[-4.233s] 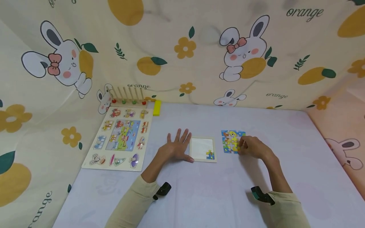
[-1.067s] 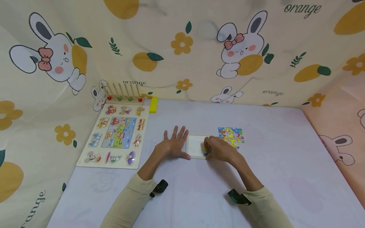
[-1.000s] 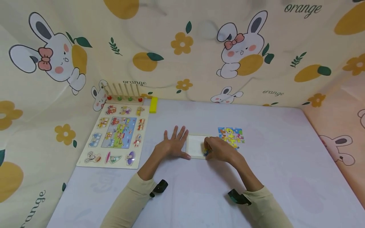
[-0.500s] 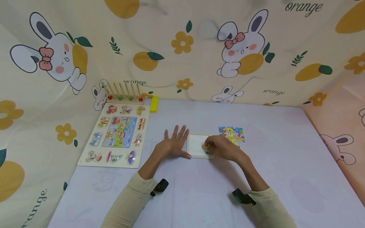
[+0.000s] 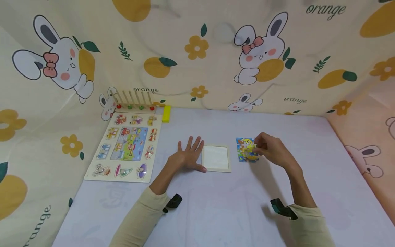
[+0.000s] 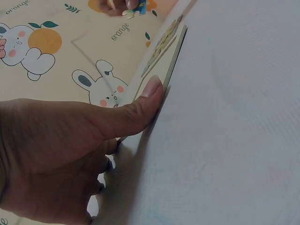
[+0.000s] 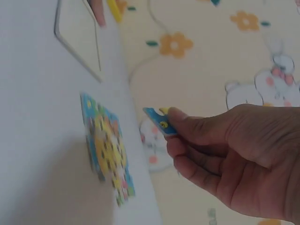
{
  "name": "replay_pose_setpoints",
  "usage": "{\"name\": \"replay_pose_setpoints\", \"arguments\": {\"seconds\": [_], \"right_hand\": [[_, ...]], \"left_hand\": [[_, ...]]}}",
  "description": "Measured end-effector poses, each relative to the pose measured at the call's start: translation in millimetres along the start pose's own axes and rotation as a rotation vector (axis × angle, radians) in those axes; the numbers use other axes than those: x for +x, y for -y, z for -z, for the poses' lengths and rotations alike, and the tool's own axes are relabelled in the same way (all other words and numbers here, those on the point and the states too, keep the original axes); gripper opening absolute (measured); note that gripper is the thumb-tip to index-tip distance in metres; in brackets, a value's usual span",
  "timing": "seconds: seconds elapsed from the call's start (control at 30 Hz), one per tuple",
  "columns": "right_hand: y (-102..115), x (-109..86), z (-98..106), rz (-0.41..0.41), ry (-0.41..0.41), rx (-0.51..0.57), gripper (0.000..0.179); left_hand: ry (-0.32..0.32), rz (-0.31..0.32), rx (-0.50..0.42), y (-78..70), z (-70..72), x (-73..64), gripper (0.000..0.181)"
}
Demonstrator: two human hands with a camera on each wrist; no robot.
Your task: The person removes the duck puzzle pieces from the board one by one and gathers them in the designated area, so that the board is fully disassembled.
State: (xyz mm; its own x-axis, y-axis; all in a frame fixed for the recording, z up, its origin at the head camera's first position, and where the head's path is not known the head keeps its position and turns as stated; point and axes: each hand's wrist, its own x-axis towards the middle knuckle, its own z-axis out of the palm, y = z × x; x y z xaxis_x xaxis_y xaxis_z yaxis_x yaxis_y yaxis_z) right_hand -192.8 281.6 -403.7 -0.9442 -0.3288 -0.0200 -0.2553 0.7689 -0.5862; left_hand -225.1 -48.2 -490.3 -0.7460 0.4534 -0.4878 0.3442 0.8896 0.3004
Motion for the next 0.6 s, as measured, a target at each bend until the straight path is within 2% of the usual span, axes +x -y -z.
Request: {"name": "replay_pose_setpoints", "arguments": {"seconds": [0.1, 0.2, 0.43, 0.6], "right_hand": [[-10, -4.6, 9, -0.067, -0.021, 0.004, 0.023], [-18, -7.7, 14, -0.093, -0.023, 0.002, 0.021], [-42, -9.6, 14, -0.161, 0.078, -0.009, 0.017], [-55, -8.4, 6, -0.191, 0.117, 0.030, 0.016]], "left_hand": [[-0.006, 0.005, 0.002, 0.5, -1.7, 1.2, 0.125], [-0.011, 0.001, 0.007, 0.8, -2.6, -0.3, 0.124], [-0.028, -0.017, 0.001, -4.8, 5.8, -14.8, 0.121], [-0.029, -0.021, 0.002, -8.8, 11.4, -21.6, 0.119]]}}
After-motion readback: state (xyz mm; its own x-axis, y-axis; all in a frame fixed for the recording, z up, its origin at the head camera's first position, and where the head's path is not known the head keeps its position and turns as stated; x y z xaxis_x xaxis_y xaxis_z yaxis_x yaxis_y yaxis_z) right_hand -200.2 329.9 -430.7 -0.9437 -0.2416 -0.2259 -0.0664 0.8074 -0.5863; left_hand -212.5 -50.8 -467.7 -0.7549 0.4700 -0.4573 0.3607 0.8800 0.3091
